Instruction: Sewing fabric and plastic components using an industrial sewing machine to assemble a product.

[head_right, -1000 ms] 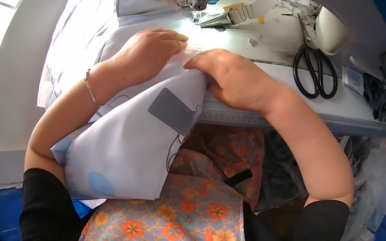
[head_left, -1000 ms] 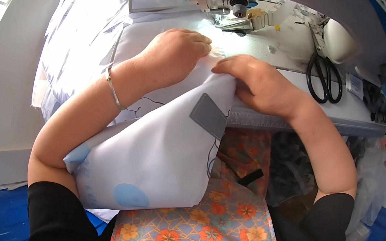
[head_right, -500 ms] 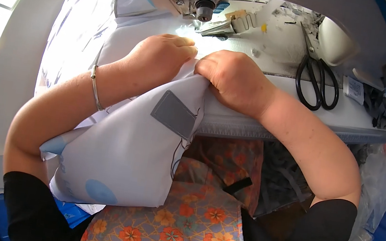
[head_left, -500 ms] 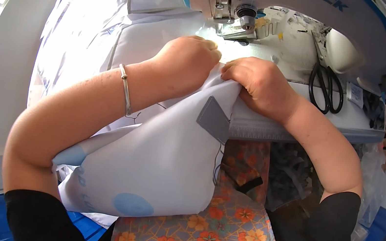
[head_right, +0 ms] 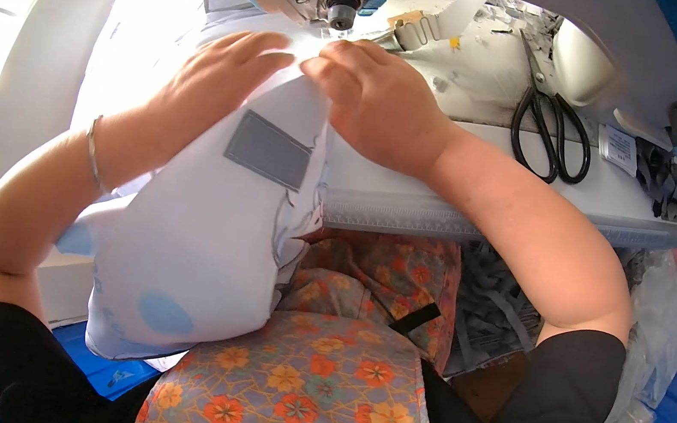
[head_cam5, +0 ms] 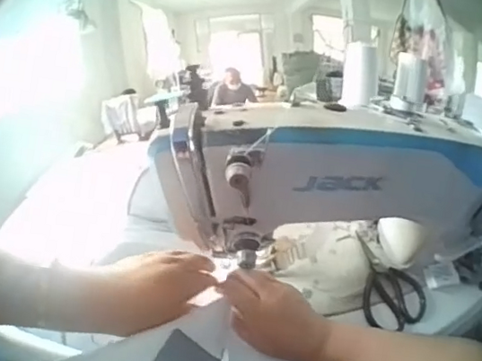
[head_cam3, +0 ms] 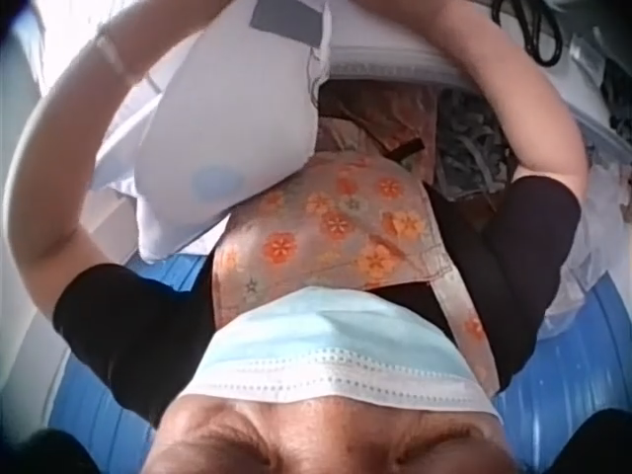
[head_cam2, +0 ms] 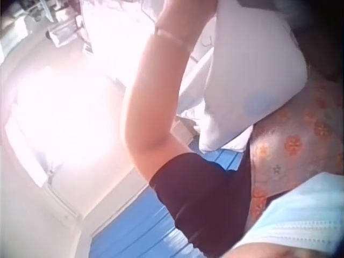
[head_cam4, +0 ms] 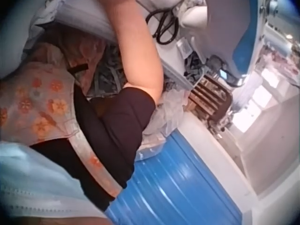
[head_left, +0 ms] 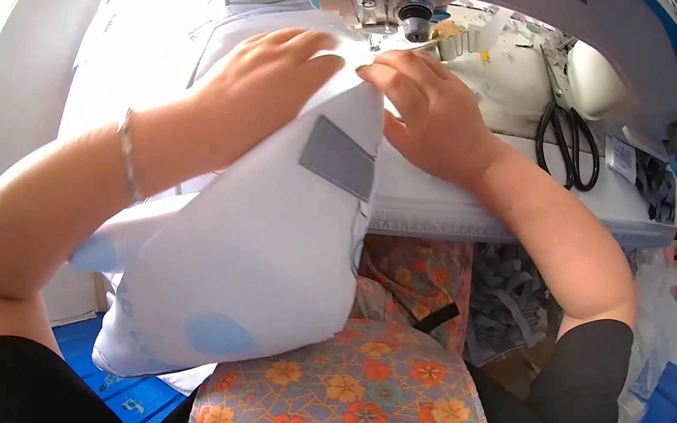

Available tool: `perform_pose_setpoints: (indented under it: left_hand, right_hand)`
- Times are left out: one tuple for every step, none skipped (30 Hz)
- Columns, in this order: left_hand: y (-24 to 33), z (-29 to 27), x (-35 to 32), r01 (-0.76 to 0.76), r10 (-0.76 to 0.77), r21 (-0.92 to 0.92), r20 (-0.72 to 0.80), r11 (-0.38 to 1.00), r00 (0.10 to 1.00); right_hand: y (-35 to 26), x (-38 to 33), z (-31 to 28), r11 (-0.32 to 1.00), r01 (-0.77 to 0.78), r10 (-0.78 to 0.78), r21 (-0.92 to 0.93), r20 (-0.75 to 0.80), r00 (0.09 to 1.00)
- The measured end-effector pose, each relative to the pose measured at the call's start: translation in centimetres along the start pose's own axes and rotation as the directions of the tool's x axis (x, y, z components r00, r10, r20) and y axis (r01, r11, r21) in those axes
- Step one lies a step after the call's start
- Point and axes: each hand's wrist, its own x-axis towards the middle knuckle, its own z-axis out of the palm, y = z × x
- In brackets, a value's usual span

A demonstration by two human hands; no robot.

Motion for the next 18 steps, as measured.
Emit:
perform_pose_setpoints:
  left_hand:
    - [0.1,0.3,-1.9,0.005,-0.005,0.007,0.003,1.000,1.000]
    - [0.3,1.5,-3.8,0.078,-0.080,0.047,0.031,0.996,0.996]
    - [0.2,2.5,-5.2,0.153,-0.158,0.091,0.057,0.984,0.986]
    - [-0.1,2.9,-5.7,0.201,-0.209,0.065,0.156,0.977,0.965]
    - [-0.3,3.5,-5.8,0.197,-0.206,0.070,0.156,0.978,0.966]
    - [-0.6,4.3,-5.7,0.228,-0.229,0.024,0.167,0.973,0.959]
    - [-1.1,5.0,-5.9,0.266,-0.258,-0.018,0.181,0.964,0.949]
    - [-2.1,5.5,-5.9,0.235,-0.219,-0.066,0.181,0.970,0.959]
    - [-2.7,6.5,-6.2,0.238,-0.224,-0.060,0.178,0.969,0.958]
    - [-3.1,7.3,-6.4,0.407,-0.328,-0.438,0.248,0.802,0.912]
    - [-3.6,7.9,-6.8,0.507,-0.385,-0.721,0.349,0.471,0.854]
    - [-1.5,6.3,-5.2,0.364,-0.352,-0.131,0.104,0.922,0.930]
    - [-2.2,6.2,-5.4,0.154,-0.154,-0.117,0.008,0.981,0.988]
    - [-2.7,6.2,-5.8,0.112,-0.113,0.039,0.036,0.993,0.993]
    - [-3.1,6.1,-5.3,0.048,-0.061,0.188,0.066,0.981,0.996]
    - [-3.5,5.8,-5.0,0.022,-0.020,0.180,-0.012,0.983,1.000]
    - [-4.0,5.5,-4.8,0.027,-0.025,0.186,-0.012,0.982,1.000]
    - [-4.1,4.8,-3.8,0.083,-0.092,0.114,0.077,0.990,0.993]
  right_hand:
    - [-0.4,0.6,-0.2,1.000,0.004,-0.004,0.005,-0.007,1.000]
    - [-0.7,1.3,-0.7,0.996,0.082,-0.081,0.033,-0.011,0.997]
    - [-1.0,1.8,-0.9,0.985,0.159,-0.158,0.063,-0.020,0.987]
    - [-1.0,2.1,-0.8,0.975,0.217,-0.218,0.038,0.036,0.975]
    - [-1.3,2.4,-0.6,0.976,0.216,-0.217,0.034,0.031,0.976]
    - [-1.9,2.8,-0.2,0.979,0.203,-0.203,0.000,0.067,0.977]
    - [-2.3,3.0,-0.1,0.980,0.195,-0.191,-0.029,0.100,0.976]
    - [-2.2,3.3,-0.3,0.993,0.117,-0.116,0.009,0.221,0.968]
    - [-2.1,3.3,-0.6,0.992,0.123,-0.122,0.010,0.216,0.969]
    - [-1.8,3.1,-1.1,0.990,-0.016,-0.008,0.142,0.168,0.986]
    - [-1.5,2.8,-1.7,0.950,-0.146,0.112,0.275,0.137,0.984]
    - [-1.1,2.0,-3.1,0.819,-0.387,0.314,0.423,0.235,0.920]
    - [-0.6,1.0,-3.9,0.822,-0.376,0.303,0.428,0.232,0.924]
    - [0.1,-0.3,-4.5,0.749,-0.496,0.344,0.439,0.383,0.857]
    - [0.7,-1.4,-5.0,0.670,-0.616,0.381,0.414,0.521,0.764]
    - [0.9,-2.0,-4.8,0.672,-0.612,0.376,0.417,0.520,0.767]
    - [1.0,-2.5,-4.4,0.695,-0.518,0.276,0.499,0.480,0.833]
    - [1.1,-2.6,-4.3,0.707,-0.422,0.181,0.568,0.432,0.884]
